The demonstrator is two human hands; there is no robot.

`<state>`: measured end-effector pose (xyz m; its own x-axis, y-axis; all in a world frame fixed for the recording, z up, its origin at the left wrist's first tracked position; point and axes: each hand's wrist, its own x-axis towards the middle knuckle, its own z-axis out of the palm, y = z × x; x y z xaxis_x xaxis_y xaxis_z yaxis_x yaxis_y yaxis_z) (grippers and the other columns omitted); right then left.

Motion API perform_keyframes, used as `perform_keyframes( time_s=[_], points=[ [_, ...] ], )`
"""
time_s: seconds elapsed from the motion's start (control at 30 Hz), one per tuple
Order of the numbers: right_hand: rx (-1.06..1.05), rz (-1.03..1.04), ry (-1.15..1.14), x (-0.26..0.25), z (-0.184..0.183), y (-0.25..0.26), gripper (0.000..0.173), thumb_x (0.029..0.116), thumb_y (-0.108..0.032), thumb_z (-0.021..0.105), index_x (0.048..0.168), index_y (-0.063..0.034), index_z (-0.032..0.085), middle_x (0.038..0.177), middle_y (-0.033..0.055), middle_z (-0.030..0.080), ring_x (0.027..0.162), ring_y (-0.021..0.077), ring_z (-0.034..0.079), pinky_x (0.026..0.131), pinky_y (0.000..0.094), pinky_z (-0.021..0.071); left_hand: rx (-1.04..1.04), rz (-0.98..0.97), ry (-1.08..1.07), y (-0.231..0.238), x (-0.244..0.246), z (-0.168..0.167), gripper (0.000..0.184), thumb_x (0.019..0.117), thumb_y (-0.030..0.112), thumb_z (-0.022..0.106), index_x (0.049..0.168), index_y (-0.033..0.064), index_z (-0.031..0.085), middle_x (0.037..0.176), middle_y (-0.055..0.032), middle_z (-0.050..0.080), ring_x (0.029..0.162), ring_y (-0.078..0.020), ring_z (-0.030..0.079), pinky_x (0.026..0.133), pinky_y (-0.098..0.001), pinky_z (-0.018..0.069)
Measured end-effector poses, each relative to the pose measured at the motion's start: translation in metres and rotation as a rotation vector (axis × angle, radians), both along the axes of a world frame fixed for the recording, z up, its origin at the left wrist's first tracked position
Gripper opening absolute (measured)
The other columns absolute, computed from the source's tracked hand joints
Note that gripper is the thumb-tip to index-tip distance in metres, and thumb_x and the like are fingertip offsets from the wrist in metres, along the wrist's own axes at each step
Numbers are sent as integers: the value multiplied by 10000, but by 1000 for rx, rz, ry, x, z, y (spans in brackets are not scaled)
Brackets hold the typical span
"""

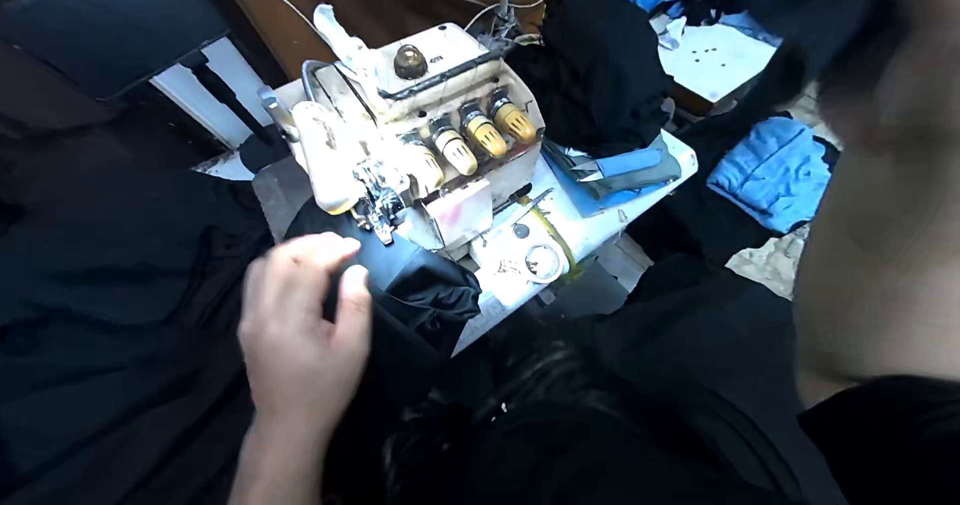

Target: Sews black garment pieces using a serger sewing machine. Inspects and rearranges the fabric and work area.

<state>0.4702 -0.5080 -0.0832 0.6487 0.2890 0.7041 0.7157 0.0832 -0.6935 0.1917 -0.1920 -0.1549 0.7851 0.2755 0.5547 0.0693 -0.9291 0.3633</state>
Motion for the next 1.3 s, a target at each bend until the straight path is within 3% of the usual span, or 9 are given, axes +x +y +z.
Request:
perform_keyframes(
  time_s=[0.1, 0.27, 0.37, 0.53, 0.73, 0.93, 1.1, 1.23, 1.3],
  points=[
    [-90, 357, -168, -103, -35, 41, 53, 981, -219, 626, 1031, -203, 627, 907, -205, 635, 822, -120, 585, 722, 72, 498, -242, -323, -143, -50, -5, -15, 291, 1054, 232, 541, 1188, 26, 697, 1047, -83, 660, 1000, -71, 625, 889, -211, 519],
    [23, 656, 232, -200, -125, 106, 139, 977, -90, 630, 921, 20, 566, 871, 33, 638, 855, -36, 598, 790, 132, 494, -694, -552, -277, -89, -30, -44, 227, 1025, 364, 616, 1206, 262, 708, 1109, 168, 642, 1039, 78, 591, 898, -100, 489],
    [-53, 698, 338, -217, -155, 102, 145, 943, -53, 644, 884, 68, 590, 1002, 123, 621, 1002, 46, 578, 897, 154, 461, -860, -424, -210, -88, -61, -69, 109, 970, 334, 691, 1051, 273, 733, 1097, 156, 660, 1029, 43, 623, 866, -108, 522],
    [-125, 1094, 783, -205, -163, 87, 200, 878, -113, 689, 777, -196, 537, 726, -170, 565, 661, -103, 502, 599, 97, 395, -1194, -433, 33, -74, -89, -77, 73, 887, 269, 755, 951, 273, 720, 877, 173, 700, 805, 76, 647, 728, -119, 546],
    [-347, 1166, 838, -192, -162, 84, 165, 871, -38, 590, 950, -177, 630, 764, -190, 616, 681, -107, 550, 621, 92, 444, -1135, -536, 145, -67, -79, -65, 97, 900, 51, 633, 978, 92, 675, 931, 141, 677, 874, 84, 623, 784, -126, 528],
    [-400, 1127, 876, -197, -169, 85, 176, 879, -85, 541, 829, -209, 655, 774, -197, 602, 716, -105, 545, 652, 113, 446, -1002, -373, 477, -65, -71, -52, 193, 842, 70, 704, 1028, 26, 679, 961, 42, 698, 889, 65, 636, 808, -121, 522],
    [-512, 822, 272, -207, -163, 88, 311, 1028, -212, 564, 852, 19, 675, 741, 9, 582, 710, -15, 513, 664, 140, 405, -1061, -359, 711, -68, -64, -60, 129, 894, 154, 729, 817, 67, 673, 723, 93, 584, 665, 56, 523, 625, -157, 425],
    [-475, 638, -261, -205, -160, 87, 536, 998, -562, 547, 1102, -43, 632, 990, 150, 639, 819, 182, 651, 654, 288, 548, -1830, -330, 713, -81, -67, -64, 432, 1081, 243, 283, 855, 163, 641, 655, 69, 641, 458, 35, 493, 417, -123, 394],
    [-491, 657, -430, -202, -161, 84, 402, 1015, -471, 568, 1114, -90, 647, 1020, 163, 619, 807, 229, 639, 598, 308, 527, -1911, -282, 733, -82, -67, -62, 499, 1104, 327, 223, 856, 160, 622, 634, 55, 605, 424, 22, 465, 384, -127, 369]
  ],
)
